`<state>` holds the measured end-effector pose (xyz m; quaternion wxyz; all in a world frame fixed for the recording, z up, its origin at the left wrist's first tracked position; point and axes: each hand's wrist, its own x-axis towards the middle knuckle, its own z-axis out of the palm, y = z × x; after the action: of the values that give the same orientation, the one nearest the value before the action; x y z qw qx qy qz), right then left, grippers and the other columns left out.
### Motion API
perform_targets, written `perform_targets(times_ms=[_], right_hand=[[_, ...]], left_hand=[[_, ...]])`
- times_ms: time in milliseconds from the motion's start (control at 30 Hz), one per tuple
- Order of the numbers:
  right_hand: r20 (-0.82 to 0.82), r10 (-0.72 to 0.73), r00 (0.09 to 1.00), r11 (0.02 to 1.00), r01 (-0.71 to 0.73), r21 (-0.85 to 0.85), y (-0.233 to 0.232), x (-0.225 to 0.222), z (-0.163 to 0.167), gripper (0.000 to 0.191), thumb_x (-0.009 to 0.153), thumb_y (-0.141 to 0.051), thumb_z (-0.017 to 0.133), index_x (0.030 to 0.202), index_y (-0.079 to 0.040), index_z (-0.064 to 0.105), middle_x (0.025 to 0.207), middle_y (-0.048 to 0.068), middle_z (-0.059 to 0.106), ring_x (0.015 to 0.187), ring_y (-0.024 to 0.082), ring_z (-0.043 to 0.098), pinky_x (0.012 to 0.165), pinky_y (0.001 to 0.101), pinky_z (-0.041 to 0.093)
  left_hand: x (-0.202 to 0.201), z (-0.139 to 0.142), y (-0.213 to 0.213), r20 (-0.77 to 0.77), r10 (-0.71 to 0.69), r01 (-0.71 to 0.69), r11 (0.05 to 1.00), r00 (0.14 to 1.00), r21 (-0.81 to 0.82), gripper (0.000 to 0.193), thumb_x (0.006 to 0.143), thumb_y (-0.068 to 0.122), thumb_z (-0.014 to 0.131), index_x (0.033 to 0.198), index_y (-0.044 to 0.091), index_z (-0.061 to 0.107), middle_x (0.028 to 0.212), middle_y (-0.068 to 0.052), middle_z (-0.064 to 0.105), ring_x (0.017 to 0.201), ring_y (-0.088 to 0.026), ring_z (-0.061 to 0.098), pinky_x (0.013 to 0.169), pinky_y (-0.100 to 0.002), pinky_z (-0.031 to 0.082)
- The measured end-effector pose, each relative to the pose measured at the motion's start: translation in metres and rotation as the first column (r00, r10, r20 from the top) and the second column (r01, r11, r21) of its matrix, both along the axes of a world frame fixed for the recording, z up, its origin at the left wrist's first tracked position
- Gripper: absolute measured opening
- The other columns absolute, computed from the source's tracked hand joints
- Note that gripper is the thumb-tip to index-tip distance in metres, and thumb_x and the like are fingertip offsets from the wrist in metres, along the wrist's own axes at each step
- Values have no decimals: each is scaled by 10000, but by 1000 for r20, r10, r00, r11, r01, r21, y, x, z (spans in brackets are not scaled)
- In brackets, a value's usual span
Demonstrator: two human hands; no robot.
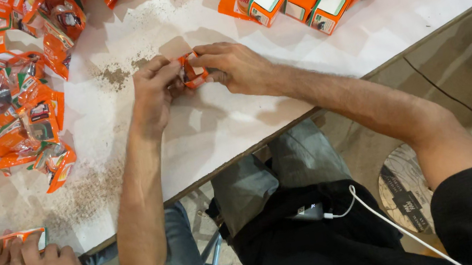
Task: The person picks up small orange product boxes from a pile on the table, opens a folded box, places a small plastic-wrapped item inside, and folds the box closed, setting it back with the packed boxes. They repeat this packing cycle continuously while a coworker works on the same table.
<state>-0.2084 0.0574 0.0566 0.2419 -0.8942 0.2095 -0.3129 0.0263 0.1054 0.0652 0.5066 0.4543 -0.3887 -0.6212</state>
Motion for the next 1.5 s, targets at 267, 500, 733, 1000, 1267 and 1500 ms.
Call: perform_targets(times_ms=[267, 500, 733, 1000, 1267, 1500], right_hand=[[-9, 12, 1000, 995, -11, 98, 1, -1, 9, 465, 916, -67, 763, 1317, -72, 527, 1271, 180, 670, 1155, 428, 631, 883, 505, 532], [48, -5, 999, 984, -3, 178, -1, 0, 2, 565, 924, -63, 759, 1329, -31, 366, 1220, 208, 662, 1123, 439, 660, 831, 496, 538], [21, 22, 1000, 995, -24, 94, 2, -3, 13, 416, 973, -97, 724, 1293, -75, 459, 1230, 148, 675, 1141, 423, 647, 864, 506, 534], [40, 70, 997, 997, -68, -45, -4, -5, -1, 318, 909, -7, 695, 1204, -60, 589, 1272, 159, 632, 1131, 410, 631, 909, 484, 532], [302, -432, 850, 840, 501, -209, -47, -14, 9, 875, 1006, -234, 894, 1562, -63, 240, 1568, 289, 240, 1433, 483, 309, 1183, 564, 332], [157, -214, 964, 961, 237, -146, -14, 5, 12, 816, 958, -172, 832, 1573, -109, 300, 1592, 223, 339, 1471, 452, 377, 1218, 538, 380]], left_hand=[[-24, -5, 2, 558, 367, 70, 788, 744, -612, 246, 951, -27, 691, 1196, -13, 713, 1182, -126, 737, 1058, -230, 734, 947, -350, 582], [-23, 1, 27, 638, 416, 271, 657, 648, -703, 260, 928, 25, 765, 1166, 3, 661, 1363, -218, 654, 1281, -357, 651, 1059, -421, 556], [-25, -9, 21, 643, 481, 287, 621, 596, -729, 132, 1000, 42, 765, 1082, 26, 663, 1388, -173, 663, 1325, -358, 660, 1094, -418, 572], [-17, 8, 37, 734, 476, 463, 572, 485, -677, 246, 985, 89, 718, 1214, 7, 680, 1502, -265, 548, 1450, -440, 475, 1203, -491, 422], [106, 14, -48, 500, 852, -44, 512, 155, -858, 331, 1051, 128, 671, 1360, 20, 622, 1342, -156, 660, 1271, -374, 579, 1136, -475, 450], [183, 59, -127, 672, 717, -97, 667, -185, -739, 709, 795, -51, 801, 1421, -9, 470, 1388, -250, 536, 1235, -467, 539, 1022, -518, 470]])
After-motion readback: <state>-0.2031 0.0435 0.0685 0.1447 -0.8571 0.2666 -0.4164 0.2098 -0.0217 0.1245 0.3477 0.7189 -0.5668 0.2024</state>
